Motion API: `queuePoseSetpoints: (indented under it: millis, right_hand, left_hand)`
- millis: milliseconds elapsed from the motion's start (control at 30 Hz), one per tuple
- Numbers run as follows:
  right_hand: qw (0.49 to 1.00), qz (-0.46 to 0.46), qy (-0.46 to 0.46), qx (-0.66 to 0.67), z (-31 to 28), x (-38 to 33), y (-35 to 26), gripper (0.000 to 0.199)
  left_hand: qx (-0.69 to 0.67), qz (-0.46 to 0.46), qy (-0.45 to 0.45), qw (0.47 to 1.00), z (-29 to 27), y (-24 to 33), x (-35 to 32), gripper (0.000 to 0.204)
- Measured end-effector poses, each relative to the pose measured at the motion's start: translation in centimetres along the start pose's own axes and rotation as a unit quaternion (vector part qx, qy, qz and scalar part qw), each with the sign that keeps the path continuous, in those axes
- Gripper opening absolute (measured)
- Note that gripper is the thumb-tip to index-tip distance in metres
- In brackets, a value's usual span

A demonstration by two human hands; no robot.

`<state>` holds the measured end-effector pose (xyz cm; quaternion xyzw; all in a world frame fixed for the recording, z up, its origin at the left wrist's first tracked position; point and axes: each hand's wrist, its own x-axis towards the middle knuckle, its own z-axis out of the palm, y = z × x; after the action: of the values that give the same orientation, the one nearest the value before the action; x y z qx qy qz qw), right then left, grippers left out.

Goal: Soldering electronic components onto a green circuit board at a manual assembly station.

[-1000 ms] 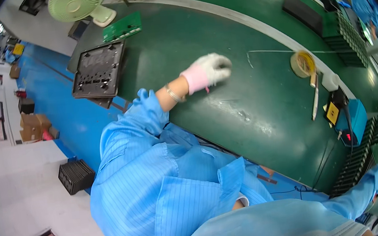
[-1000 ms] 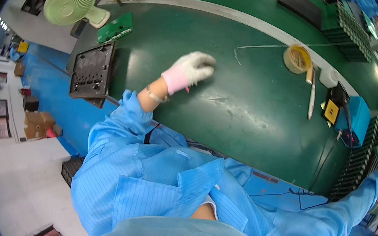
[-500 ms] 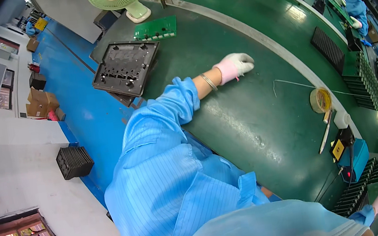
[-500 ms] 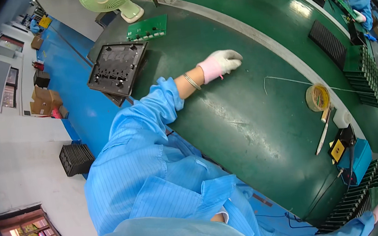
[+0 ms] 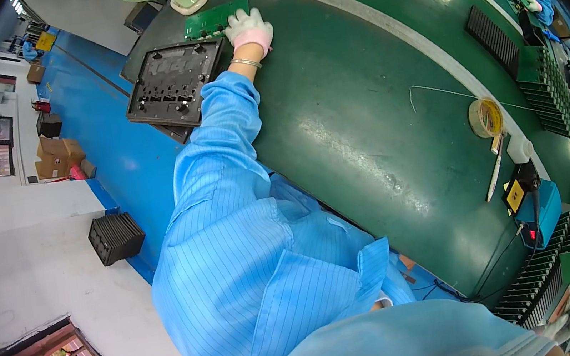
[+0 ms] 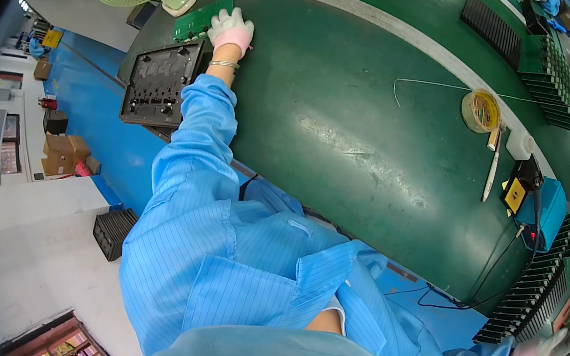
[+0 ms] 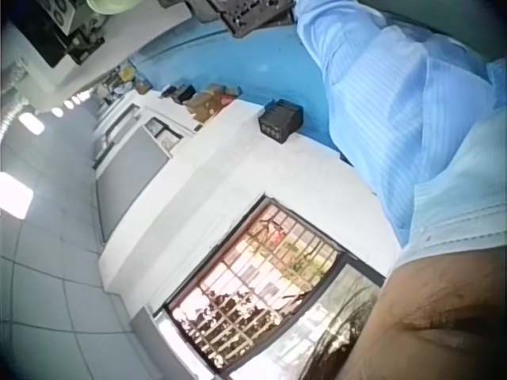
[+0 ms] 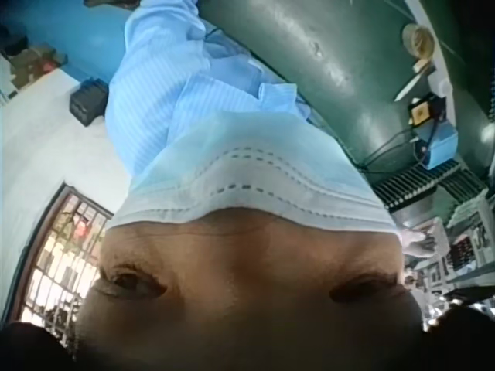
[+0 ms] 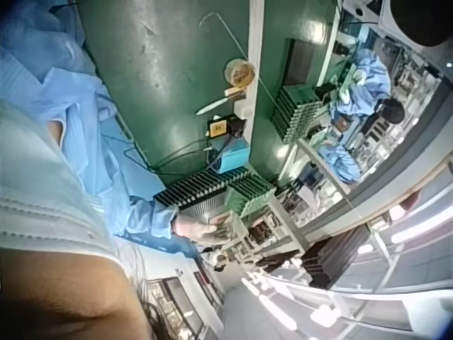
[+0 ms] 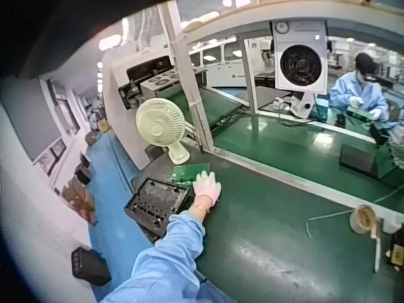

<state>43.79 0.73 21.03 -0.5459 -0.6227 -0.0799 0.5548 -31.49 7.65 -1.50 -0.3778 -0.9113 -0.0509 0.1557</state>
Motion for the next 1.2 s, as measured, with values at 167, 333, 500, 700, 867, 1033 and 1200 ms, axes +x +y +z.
queuePoseSetpoints:
  millis: [167,333,500,700,867,1033,1200]
  right_hand:
    - [0.997,-0.072,-0.010,0.028,2.3,-4.0,-5.3,0.045]
    - [0.985,-0.135,-0.078,0.066,5.6,-7.7,-9.2,0.045]
    - [0.949,-0.086,-0.272,0.131,9.7,-13.3,-10.3,0.043]
    - [0.822,0.222,-0.367,0.375,19.5,-22.5,-14.2,0.048]
    - [0.832,0.214,-0.438,0.266,23.5,-24.5,-15.8,0.037]
    - [0.881,0.020,-0.436,0.181,28.0,-25.0,-16.8,0.029]
    - [0.911,-0.037,-0.391,0.128,30.7,-25.1,-17.3,0.027]
  left_hand:
    - [0.006,0.039,0.005,0.999,0.2,-1.3,0.0,0.020]
    - [-0.071,0.080,-0.016,0.994,-1.6,1.2,-4.0,0.020]
    - [-0.125,0.193,-0.066,0.971,-2.9,6.9,-11.8,0.016]
    - [-0.192,0.314,-0.099,0.925,-9.3,8.0,-21.6,0.021]
    - [-0.375,0.356,-0.094,0.851,-12.5,6.2,-24.5,0.030]
    - [-0.323,0.255,0.020,0.911,-7.7,-0.6,-19.8,0.030]
    - [-0.358,0.346,-0.035,0.866,-8.3,0.4,-15.5,0.032]
